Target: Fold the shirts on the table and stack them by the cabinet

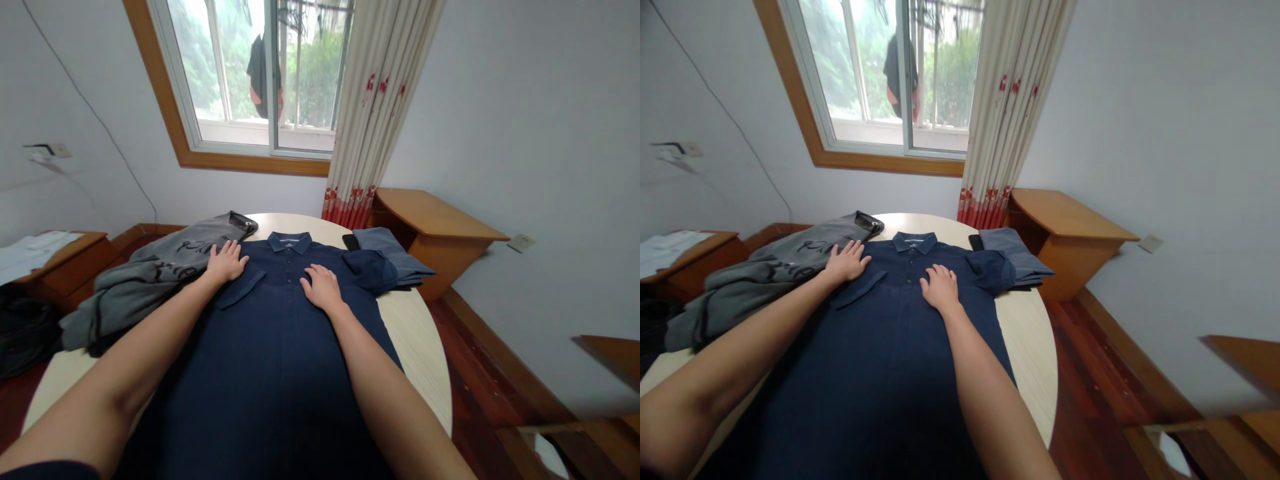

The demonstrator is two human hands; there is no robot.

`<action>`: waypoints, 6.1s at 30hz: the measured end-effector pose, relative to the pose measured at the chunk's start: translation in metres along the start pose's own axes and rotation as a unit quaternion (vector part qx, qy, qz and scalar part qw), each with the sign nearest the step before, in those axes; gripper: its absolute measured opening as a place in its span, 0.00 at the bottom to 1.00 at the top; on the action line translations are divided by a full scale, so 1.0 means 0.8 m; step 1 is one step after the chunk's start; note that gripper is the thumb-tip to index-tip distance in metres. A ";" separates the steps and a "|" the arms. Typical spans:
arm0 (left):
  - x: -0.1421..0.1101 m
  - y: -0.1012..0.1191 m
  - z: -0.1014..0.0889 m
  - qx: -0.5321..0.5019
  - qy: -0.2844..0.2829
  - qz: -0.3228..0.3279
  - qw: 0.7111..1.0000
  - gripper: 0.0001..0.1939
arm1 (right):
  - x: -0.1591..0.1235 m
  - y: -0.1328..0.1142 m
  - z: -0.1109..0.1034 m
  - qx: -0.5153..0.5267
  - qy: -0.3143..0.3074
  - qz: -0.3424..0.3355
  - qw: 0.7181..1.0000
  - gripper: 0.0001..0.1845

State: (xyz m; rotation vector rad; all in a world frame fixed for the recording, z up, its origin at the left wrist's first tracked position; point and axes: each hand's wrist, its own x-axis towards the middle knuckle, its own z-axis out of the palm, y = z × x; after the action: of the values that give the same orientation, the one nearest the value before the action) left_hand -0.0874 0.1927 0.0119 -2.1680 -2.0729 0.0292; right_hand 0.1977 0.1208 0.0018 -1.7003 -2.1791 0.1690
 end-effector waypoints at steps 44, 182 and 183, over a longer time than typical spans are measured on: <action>-0.078 0.018 0.017 -0.184 0.041 0.028 0.982 0.29 | 0.008 0.122 -0.136 0.012 0.158 0.293 0.943 0.29; -0.394 0.136 -0.082 -0.325 -0.184 0.148 0.916 0.37 | -0.186 0.074 -0.041 -0.077 0.013 0.094 0.993 0.30; -0.393 0.135 -0.084 -0.346 -0.187 0.147 0.908 0.37 | -0.186 0.074 -0.040 -0.077 0.011 0.094 0.992 0.30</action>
State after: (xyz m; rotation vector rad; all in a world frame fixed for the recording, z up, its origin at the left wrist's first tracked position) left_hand 0.0116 -0.1305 0.0395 -3.1031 -2.1374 -0.3377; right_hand 0.2936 -0.0095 -0.0188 -1.9837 -2.0599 0.0304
